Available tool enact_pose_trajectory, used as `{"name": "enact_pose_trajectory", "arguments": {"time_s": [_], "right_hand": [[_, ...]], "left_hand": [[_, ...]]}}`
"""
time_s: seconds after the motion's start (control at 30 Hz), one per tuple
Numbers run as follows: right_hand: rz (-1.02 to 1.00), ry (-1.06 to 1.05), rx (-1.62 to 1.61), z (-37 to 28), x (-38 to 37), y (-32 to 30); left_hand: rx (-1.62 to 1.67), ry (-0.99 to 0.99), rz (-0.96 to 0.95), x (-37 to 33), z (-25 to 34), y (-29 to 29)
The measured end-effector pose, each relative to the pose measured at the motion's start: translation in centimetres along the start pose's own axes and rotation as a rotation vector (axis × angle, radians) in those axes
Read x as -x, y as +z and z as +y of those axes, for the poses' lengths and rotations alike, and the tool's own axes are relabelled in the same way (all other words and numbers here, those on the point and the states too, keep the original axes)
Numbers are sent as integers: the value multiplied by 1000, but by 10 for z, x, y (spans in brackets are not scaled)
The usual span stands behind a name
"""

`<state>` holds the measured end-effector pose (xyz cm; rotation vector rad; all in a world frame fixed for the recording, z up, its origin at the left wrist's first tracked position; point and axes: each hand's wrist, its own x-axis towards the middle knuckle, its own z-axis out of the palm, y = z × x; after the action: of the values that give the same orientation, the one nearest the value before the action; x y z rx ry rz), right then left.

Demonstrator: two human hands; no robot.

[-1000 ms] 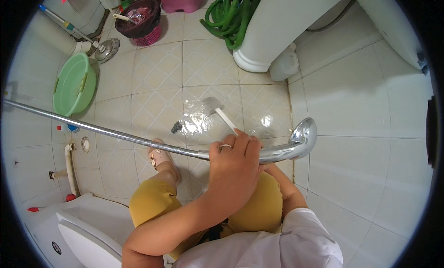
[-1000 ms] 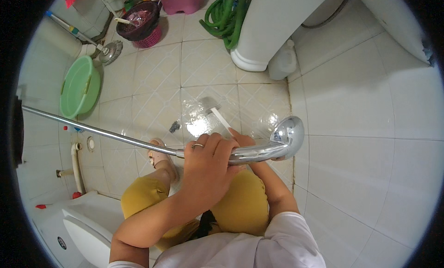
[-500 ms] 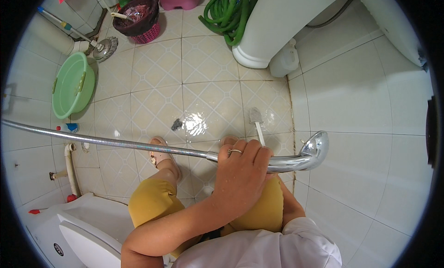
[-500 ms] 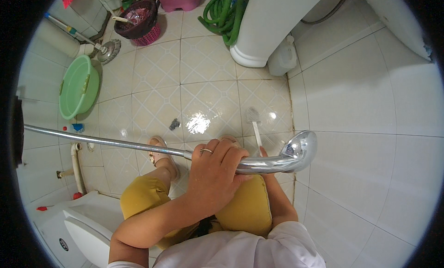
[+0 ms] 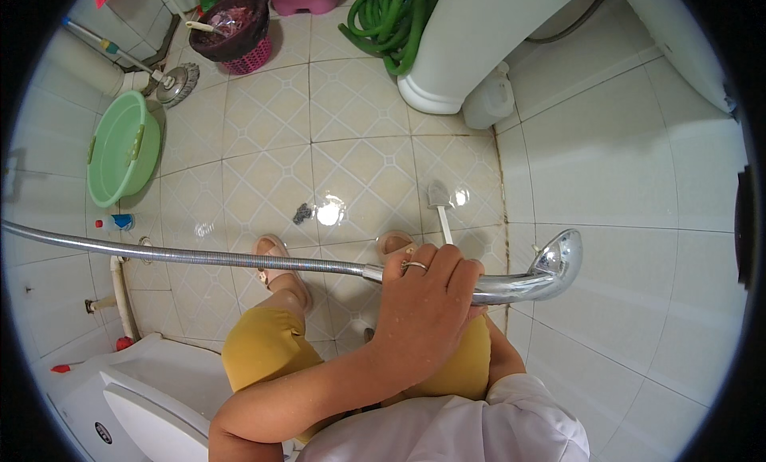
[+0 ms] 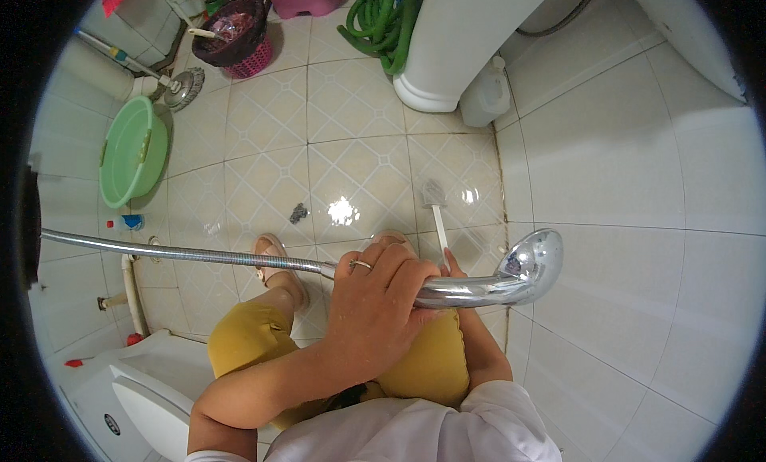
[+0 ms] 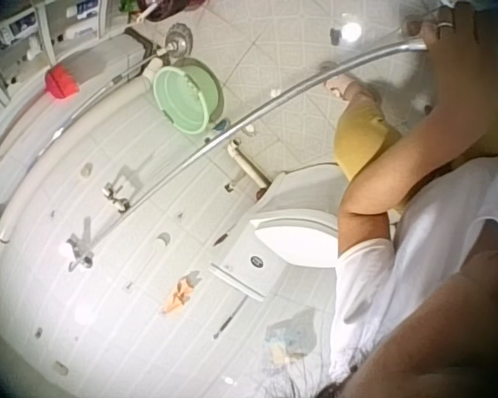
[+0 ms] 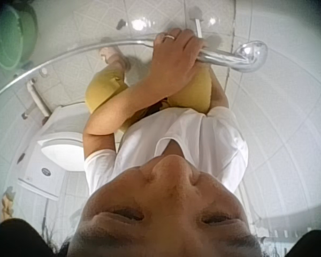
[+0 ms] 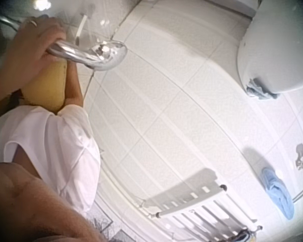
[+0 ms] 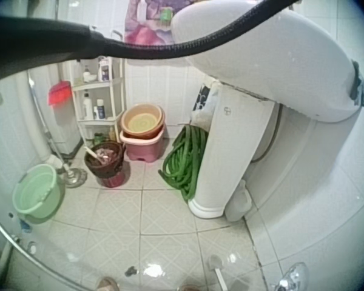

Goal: The person cleans the bathroom area by scrubbing the floor and the base of the toilet with a long-handled brush while rinsing the area with a handheld shower head.

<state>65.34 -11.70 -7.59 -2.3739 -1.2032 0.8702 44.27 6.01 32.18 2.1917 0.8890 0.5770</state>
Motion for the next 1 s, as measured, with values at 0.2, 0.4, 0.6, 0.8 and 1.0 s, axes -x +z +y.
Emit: {"name": "enact_pose_trajectory", "arguments": {"time_s": [0.2, 0.4, 0.6, 0.8, 1.0], "right_hand": [[-10, -35, -31, 5, -9, 5], [157, 22, 124, 87, -11, 17], [-63, 195, 92, 5, 0, -7], [89, 110, -37, 9, 1, -6], [76, 111, -2, 24, 4, 1]], "left_hand": [[-109, -98, -26, 0, -7, 0], [-338, -111, -97, -4, -18, -4], [-283, -198, -95, 4, -31, -12], [-275, -212, -137, 3, -31, -11], [-307, -221, -190, 2, -30, -12]]}}
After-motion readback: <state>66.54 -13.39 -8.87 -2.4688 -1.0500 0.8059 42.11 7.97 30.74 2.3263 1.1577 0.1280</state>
